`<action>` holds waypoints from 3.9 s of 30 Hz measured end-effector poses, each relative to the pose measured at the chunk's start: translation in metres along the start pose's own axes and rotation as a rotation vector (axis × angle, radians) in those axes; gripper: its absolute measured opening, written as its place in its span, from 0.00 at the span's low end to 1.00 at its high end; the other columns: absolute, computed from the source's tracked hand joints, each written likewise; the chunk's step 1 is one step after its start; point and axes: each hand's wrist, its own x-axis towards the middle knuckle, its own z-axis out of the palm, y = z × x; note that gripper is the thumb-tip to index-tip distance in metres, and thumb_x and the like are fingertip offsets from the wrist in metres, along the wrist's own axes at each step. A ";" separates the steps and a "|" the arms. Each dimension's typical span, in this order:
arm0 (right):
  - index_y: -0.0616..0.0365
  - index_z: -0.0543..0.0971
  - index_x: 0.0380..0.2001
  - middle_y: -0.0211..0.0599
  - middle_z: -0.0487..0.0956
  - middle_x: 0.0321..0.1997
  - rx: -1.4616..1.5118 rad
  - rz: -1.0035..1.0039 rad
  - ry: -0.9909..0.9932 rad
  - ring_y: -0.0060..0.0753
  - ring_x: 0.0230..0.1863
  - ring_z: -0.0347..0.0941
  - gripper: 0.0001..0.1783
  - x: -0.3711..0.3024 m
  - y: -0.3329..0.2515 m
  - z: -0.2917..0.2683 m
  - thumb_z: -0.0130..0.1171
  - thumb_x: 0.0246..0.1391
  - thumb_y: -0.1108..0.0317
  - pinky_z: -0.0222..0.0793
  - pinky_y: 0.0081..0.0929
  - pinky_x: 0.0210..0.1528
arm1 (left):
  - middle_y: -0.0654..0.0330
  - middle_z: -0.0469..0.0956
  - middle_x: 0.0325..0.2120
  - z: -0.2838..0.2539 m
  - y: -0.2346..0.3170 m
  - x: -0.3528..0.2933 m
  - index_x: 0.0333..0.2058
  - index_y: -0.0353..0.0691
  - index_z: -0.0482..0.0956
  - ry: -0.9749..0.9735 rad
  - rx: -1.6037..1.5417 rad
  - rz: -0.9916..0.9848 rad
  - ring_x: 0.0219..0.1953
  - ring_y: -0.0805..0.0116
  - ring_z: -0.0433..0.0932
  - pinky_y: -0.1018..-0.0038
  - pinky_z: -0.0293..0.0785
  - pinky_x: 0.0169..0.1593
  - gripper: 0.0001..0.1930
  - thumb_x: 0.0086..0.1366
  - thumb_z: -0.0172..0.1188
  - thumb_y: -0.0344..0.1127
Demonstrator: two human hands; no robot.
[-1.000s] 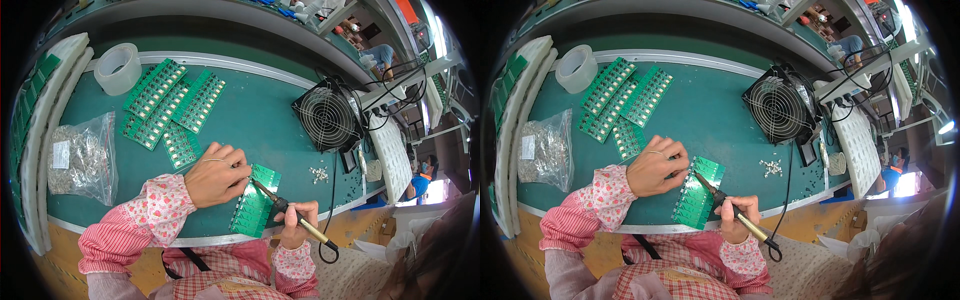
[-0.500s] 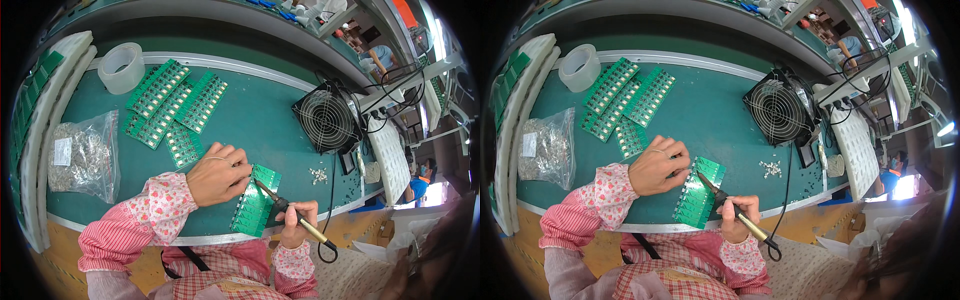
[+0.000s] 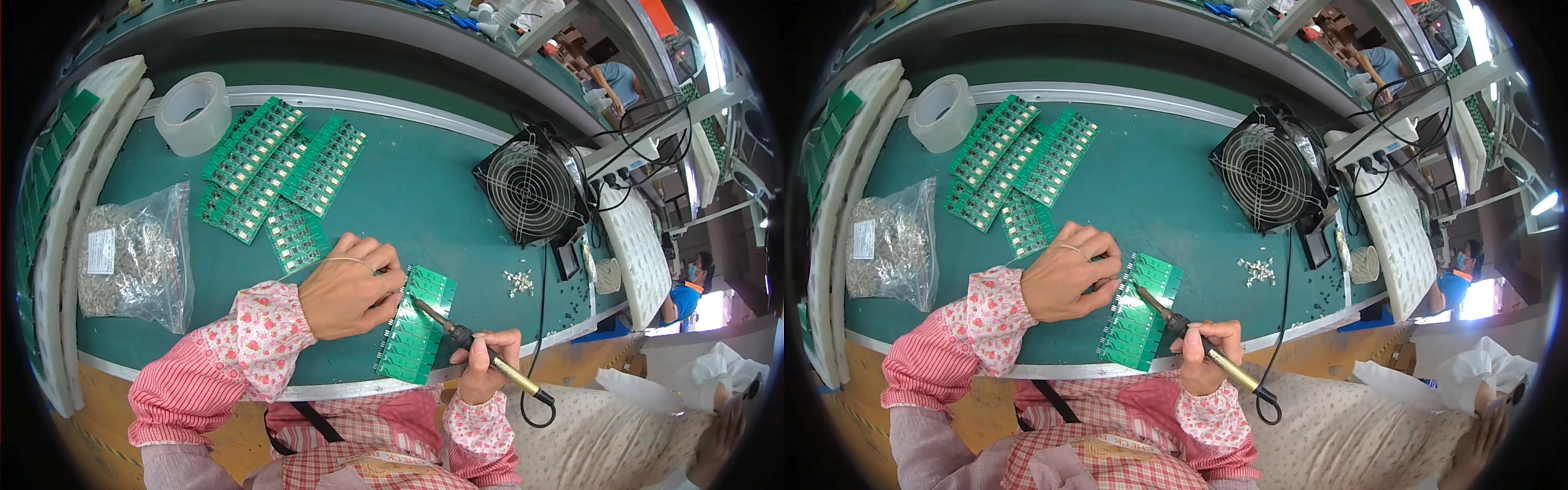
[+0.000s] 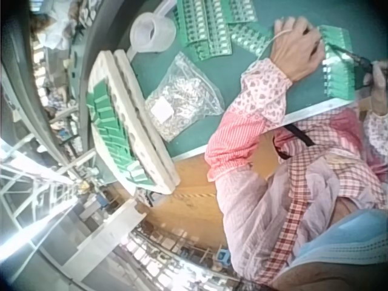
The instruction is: The person solders components onto circuit board strips using a soldering iron and solder wire.
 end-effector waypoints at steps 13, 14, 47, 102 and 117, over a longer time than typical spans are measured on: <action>0.62 0.67 0.36 0.42 0.80 0.25 -0.033 -0.007 -0.060 0.26 0.21 0.79 0.11 0.000 0.001 0.000 0.60 0.58 0.75 0.76 0.23 0.23 | 0.61 0.72 0.36 0.001 0.001 0.002 0.34 0.41 0.78 -0.017 0.036 0.008 0.42 0.61 0.71 0.63 0.62 0.47 0.08 0.56 0.65 0.34; 0.62 0.67 0.36 0.42 0.80 0.25 -0.034 -0.008 -0.060 0.26 0.21 0.79 0.11 0.000 0.001 0.000 0.60 0.58 0.75 0.76 0.23 0.23 | 0.61 0.72 0.36 0.001 0.001 0.002 0.34 0.41 0.78 -0.017 0.036 0.009 0.42 0.61 0.71 0.63 0.62 0.47 0.08 0.56 0.65 0.34; 0.52 0.85 0.39 0.32 0.72 0.26 -0.484 -0.467 -0.305 0.29 0.25 0.71 0.19 0.000 -0.016 -0.010 0.74 0.39 0.74 0.66 0.25 0.22 | 0.62 0.72 0.32 -0.019 0.077 -0.012 0.30 0.43 0.74 -0.083 0.181 0.078 0.36 0.62 0.72 0.60 0.64 0.46 0.09 0.53 0.66 0.34; 0.61 0.65 0.38 0.37 0.78 0.23 0.068 0.106 -0.156 0.20 0.19 0.73 0.13 0.005 0.002 -0.009 0.58 0.62 0.66 0.69 0.20 0.22 | 0.66 0.75 0.26 0.011 0.071 -0.023 0.21 0.42 0.73 0.292 0.041 -0.541 0.29 0.68 0.73 0.67 0.59 0.45 0.10 0.56 0.66 0.28; 0.61 0.66 0.38 0.37 0.75 0.27 0.155 0.111 -0.053 0.22 0.20 0.71 0.13 0.004 0.003 -0.007 0.58 0.61 0.66 0.69 0.20 0.22 | 0.64 0.76 0.24 0.013 0.068 -0.019 0.21 0.40 0.74 0.321 -0.028 -0.577 0.27 0.66 0.75 0.67 0.60 0.44 0.09 0.57 0.65 0.28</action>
